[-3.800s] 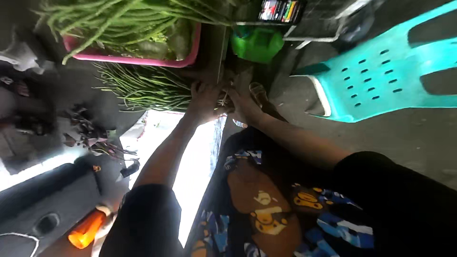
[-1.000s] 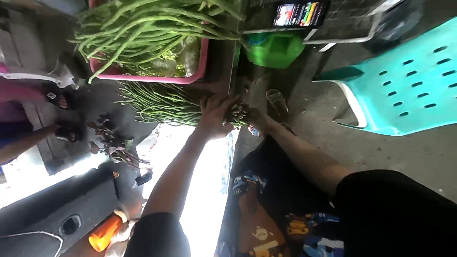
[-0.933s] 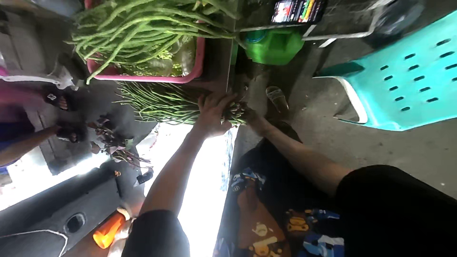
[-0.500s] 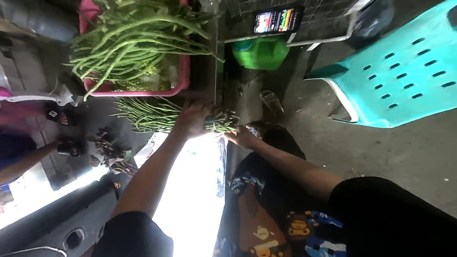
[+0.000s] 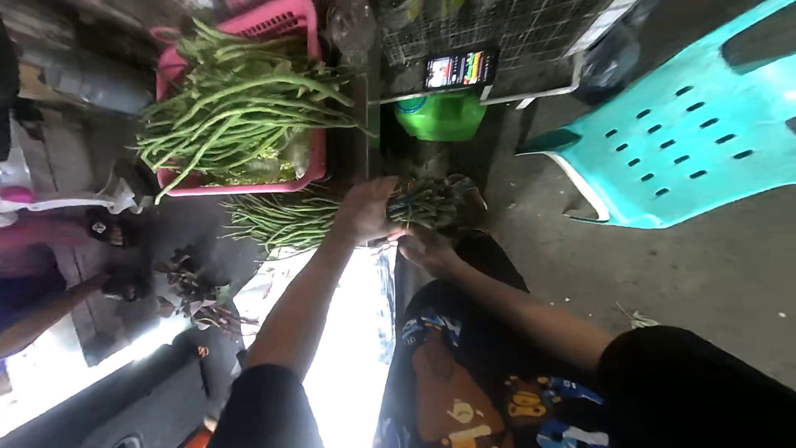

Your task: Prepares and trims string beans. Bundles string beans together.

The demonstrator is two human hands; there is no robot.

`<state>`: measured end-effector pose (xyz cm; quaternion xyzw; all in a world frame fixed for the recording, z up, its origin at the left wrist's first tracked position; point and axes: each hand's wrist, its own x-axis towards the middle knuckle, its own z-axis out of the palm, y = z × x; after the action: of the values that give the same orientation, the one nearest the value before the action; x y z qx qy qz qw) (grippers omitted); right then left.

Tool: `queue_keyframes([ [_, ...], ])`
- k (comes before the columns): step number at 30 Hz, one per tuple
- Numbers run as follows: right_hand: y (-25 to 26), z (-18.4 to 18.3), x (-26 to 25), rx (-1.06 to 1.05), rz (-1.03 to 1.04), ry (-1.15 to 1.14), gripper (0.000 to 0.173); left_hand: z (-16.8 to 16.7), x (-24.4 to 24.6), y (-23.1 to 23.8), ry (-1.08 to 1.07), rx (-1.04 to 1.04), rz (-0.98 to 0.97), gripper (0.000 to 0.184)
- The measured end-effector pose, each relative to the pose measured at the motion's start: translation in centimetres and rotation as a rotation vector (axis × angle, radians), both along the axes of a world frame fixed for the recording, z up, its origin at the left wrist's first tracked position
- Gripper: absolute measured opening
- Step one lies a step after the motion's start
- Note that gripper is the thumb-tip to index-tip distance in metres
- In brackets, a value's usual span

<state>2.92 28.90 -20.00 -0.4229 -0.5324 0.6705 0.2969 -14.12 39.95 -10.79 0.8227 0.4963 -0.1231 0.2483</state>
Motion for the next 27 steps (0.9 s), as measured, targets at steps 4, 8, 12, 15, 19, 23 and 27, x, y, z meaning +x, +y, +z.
queue_keyframes([
  [4,0.0,-1.9,-0.6,0.075,-0.009,0.075,0.030,-3.8,0.5,1.3,0.125,0.088,-0.073,0.086],
  [8,0.2,4.1,-1.4,0.138,-0.026,0.123,0.026,-3.1,0.2,-0.1,0.127,0.168,-0.045,0.090],
  [12,1.3,7.3,-1.2,0.160,0.101,0.045,0.037,-2.8,0.2,-1.8,0.185,0.269,0.035,0.084],
  [15,1.2,3.2,-1.0,0.014,0.134,0.060,0.032,-2.9,-0.1,-1.8,0.191,0.231,0.017,0.081],
  [19,0.4,-1.9,-0.9,-0.190,0.003,0.329,0.032,-3.2,0.1,-0.8,0.190,0.157,0.020,0.087],
  [23,0.1,-5.5,-1.4,-0.624,-0.129,0.676,0.041,-3.0,-0.2,-0.4,0.173,0.126,0.018,0.094],
  [27,2.6,-5.3,-1.8,-0.789,-0.380,0.562,0.030,-3.3,-0.6,-0.7,0.105,0.170,0.004,0.085],
])
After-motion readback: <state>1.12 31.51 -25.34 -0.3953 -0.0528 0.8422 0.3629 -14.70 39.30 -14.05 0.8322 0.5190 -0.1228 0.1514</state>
